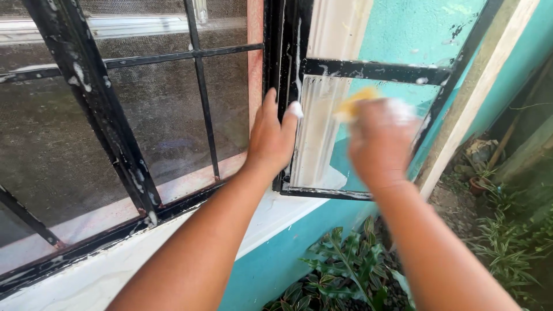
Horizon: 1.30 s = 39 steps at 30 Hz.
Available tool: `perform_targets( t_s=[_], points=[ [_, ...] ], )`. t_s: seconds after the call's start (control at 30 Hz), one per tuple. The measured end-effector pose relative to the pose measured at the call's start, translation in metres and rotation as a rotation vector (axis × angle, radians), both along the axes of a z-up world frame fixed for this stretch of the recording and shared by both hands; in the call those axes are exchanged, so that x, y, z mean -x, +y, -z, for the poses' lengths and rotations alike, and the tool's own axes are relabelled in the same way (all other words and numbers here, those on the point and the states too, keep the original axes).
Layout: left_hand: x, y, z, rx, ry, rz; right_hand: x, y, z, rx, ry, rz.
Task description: The person is cleaning outdoor window frames and glass panes using a sponge and soapy water.
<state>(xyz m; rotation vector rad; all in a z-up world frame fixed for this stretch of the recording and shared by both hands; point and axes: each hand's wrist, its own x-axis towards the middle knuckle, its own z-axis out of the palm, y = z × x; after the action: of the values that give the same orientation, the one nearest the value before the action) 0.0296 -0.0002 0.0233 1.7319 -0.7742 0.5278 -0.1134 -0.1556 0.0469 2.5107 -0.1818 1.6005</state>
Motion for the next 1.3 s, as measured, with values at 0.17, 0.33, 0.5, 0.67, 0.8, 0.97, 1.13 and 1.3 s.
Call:
perform_targets(
  t_s=[0.17,0.33,0.5,0.67,0.8,0.97,1.13,1.3],
  points=[
    [-0.002,-0.014,-0.030,0.064,0.096,0.003,0.009,-0.043,0.003,-0.327,-0.210,0.083],
    [0.002,-0.022,-0.030,0.181,0.151,0.033,-0.025,-0.002,0.000,-0.230,-0.182,-0.014],
    [0.004,-0.012,-0.034,0.127,0.243,0.094,-0.031,0.054,-0.020,-0.008,0.080,-0.047],
    [0.003,-0.009,-0.032,0.123,0.179,0.098,-0.004,0.002,-0.013,0.207,0.097,0.000],
    [0.011,-0.016,-0.031,0.134,0.132,-0.042,0.028,-0.046,-0.014,-0.032,-0.066,0.136],
    [0.067,-0.021,-0.057,0.119,-0.371,-0.376,0.035,-0.057,-0.023,-0.088,-0.097,0.196],
    [0.084,-0.038,-0.059,-0.299,-0.647,-0.059,0.022,-0.064,-0.007,-0.162,-0.199,0.052],
    [0.085,-0.045,-0.041,-0.485,-0.676,-0.023,0.035,-0.044,0.025,0.004,-0.111,0.197]
  ],
)
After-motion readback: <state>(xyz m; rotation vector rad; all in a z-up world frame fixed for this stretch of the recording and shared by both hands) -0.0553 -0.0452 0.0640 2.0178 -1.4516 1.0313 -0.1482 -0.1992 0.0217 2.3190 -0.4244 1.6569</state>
